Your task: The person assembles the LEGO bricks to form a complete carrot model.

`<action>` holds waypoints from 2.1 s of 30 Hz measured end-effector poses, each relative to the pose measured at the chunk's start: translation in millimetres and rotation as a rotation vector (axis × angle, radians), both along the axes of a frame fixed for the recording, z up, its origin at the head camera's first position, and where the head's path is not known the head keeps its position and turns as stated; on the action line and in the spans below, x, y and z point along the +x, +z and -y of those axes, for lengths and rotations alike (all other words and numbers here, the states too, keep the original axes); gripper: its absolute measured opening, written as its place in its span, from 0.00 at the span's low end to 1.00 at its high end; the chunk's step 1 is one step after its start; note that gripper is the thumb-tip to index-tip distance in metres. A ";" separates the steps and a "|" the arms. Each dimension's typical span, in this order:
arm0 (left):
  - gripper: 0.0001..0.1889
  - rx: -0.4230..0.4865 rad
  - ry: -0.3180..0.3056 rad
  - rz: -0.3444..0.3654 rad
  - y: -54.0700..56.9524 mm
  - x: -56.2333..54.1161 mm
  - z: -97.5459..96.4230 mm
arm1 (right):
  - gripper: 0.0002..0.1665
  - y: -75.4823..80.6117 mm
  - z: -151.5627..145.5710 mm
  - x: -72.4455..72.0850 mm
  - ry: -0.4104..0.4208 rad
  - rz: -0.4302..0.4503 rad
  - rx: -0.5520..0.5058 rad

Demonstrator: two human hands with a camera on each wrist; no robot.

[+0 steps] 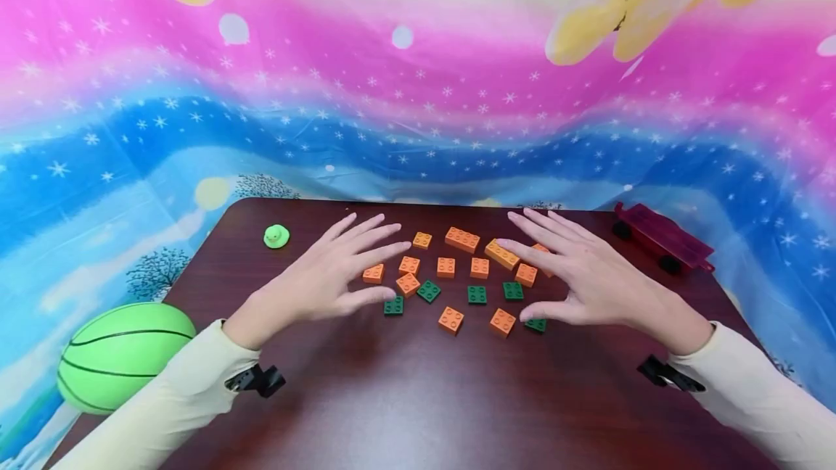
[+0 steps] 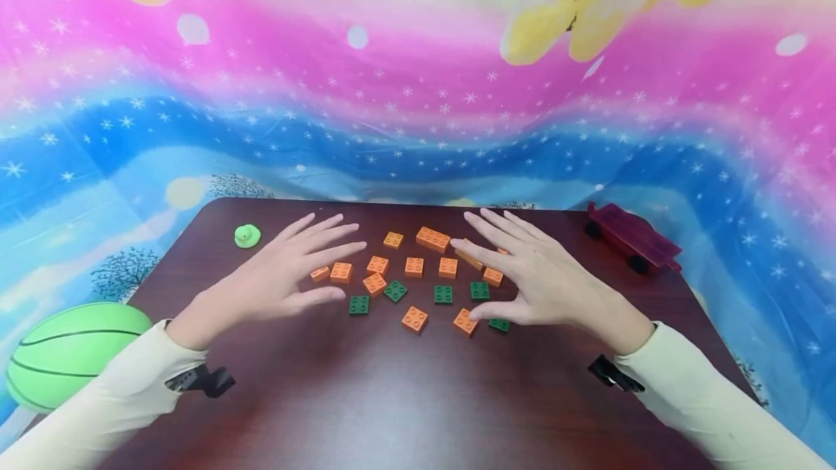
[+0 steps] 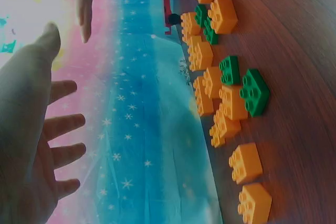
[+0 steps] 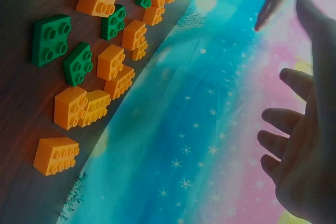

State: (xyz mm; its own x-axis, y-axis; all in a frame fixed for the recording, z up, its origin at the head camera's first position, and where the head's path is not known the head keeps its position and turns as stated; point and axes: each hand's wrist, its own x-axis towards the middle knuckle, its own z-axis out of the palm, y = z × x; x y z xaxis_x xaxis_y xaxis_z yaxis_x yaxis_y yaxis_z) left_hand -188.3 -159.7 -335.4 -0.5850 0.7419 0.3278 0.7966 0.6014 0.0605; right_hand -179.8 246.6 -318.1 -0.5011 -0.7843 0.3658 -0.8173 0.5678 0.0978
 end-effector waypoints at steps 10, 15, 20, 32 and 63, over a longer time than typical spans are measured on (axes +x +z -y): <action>0.24 0.156 0.162 0.118 -13.1 -40.6 -31.5 | 0.31 -5.1 14.1 -26.9 -0.114 0.134 -0.027; 0.24 0.077 0.297 0.298 -30.5 -69.8 -50.0 | 0.26 -13.7 20.6 -46.4 -0.203 0.183 -0.002; 0.26 -0.074 0.367 0.445 -49.0 -98.4 -72.2 | 0.23 -30.6 14.2 -68.7 -0.294 0.288 0.020; 0.27 -0.140 0.479 0.609 -68.1 -132.1 -92.8 | 0.24 -73.7 14.7 -108.7 -0.410 0.395 0.096; 0.20 0.083 0.169 0.425 -31.6 -75.3 -92.5 | 0.25 -97.7 14.1 -119.0 -0.494 0.470 0.064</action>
